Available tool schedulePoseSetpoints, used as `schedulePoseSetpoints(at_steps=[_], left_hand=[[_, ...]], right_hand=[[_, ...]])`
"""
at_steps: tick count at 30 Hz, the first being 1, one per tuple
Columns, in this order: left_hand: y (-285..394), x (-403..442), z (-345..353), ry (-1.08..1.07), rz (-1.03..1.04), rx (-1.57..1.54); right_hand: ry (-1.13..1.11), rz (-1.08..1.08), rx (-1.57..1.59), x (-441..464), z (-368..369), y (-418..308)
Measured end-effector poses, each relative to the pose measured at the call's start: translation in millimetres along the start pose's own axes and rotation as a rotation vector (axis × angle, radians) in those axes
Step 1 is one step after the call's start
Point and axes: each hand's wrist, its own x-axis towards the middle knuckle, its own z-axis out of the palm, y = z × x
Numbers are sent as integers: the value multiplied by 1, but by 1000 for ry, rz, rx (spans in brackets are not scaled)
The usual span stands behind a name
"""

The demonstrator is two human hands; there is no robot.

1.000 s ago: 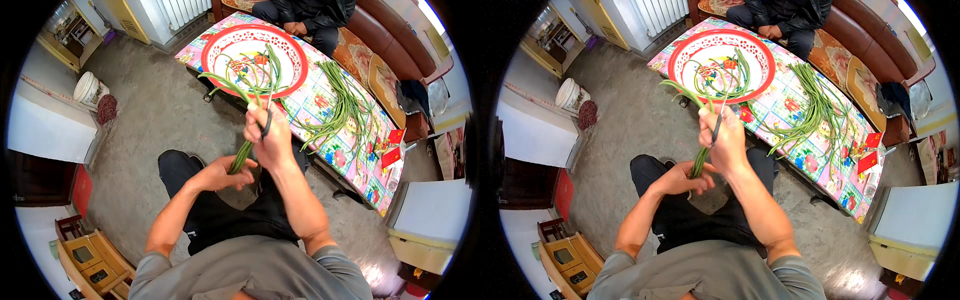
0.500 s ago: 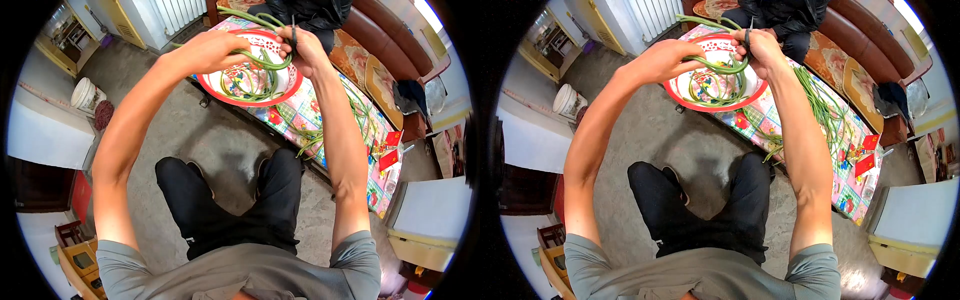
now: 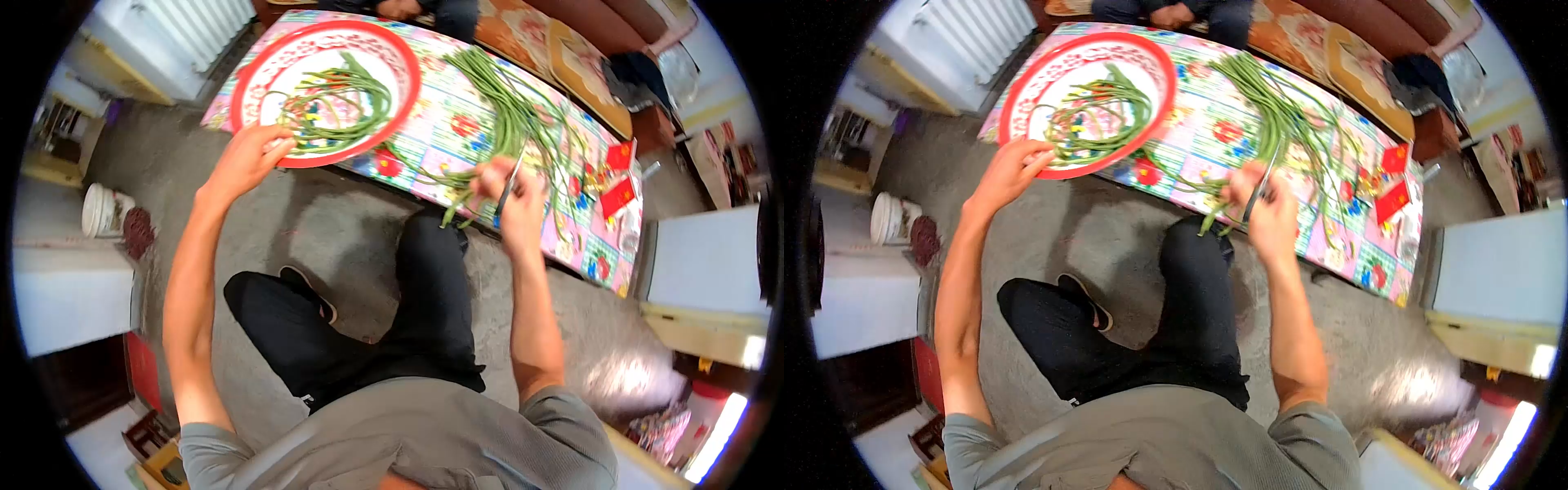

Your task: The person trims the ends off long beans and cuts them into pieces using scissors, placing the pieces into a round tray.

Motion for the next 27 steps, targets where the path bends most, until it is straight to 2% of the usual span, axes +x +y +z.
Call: schedulePoseSetpoints(at_steps=[3, 5, 7, 9, 11, 13, 14, 15, 17, 18, 19, 20, 21, 22, 23, 24, 25, 27], left_hand=[[20, -5, 17, 52, -1, -59], [52, -3, 37, 237, 158, -176], [95, 5, 58, 243, 262, -257], [123, 21, 87, 213, 331, -251], [148, 38, 119, 334, 404, -202], [175, 52, 140, 247, 326, -352], [176, 64, 164, 311, 338, -380], [179, 73, 178, 247, 258, -421], [177, 89, 212, 142, 113, -312], [179, 91, 217, 96, 108, -259], [182, 91, 221, 48, 100, -208], [185, 93, 222, 46, 123, -197], [186, 94, 221, 51, 127, -193], [188, 93, 221, 25, 102, -232], [189, 93, 221, -1, 76, -270], [186, 94, 223, 0, 84, -285], [186, 96, 221, 8, 87, -282], [184, 97, 216, -40, 60, -346]], right_hand=[[62, 179, 106, -69, -18, 36], [110, 268, 147, -101, -21, 53], [153, 334, 176, -120, -14, 66], [119, 333, 215, -132, -3, 76], [65, 347, 250, -133, 10, 70], [48, 292, 262, -127, 14, 70], [70, 263, 235, -120, 12, 67], [91, 233, 207, -109, 9, 60], [143, 144, 122, -78, -5, 48], [155, 30, 87, -57, -16, 44], [212, -35, -74, -32, -28, 39], [263, -198, -162, -4, -35, 30], [239, -223, -282, 26, -51, 31], [260, -231, -225, 54, -51, 18], [232, -219, -416, 91, -67, 21], [284, -409, -576, 120, -68, 16], [235, -272, -588, 152, -73, 12], [250, -402, -750, 214, -77, 21]])
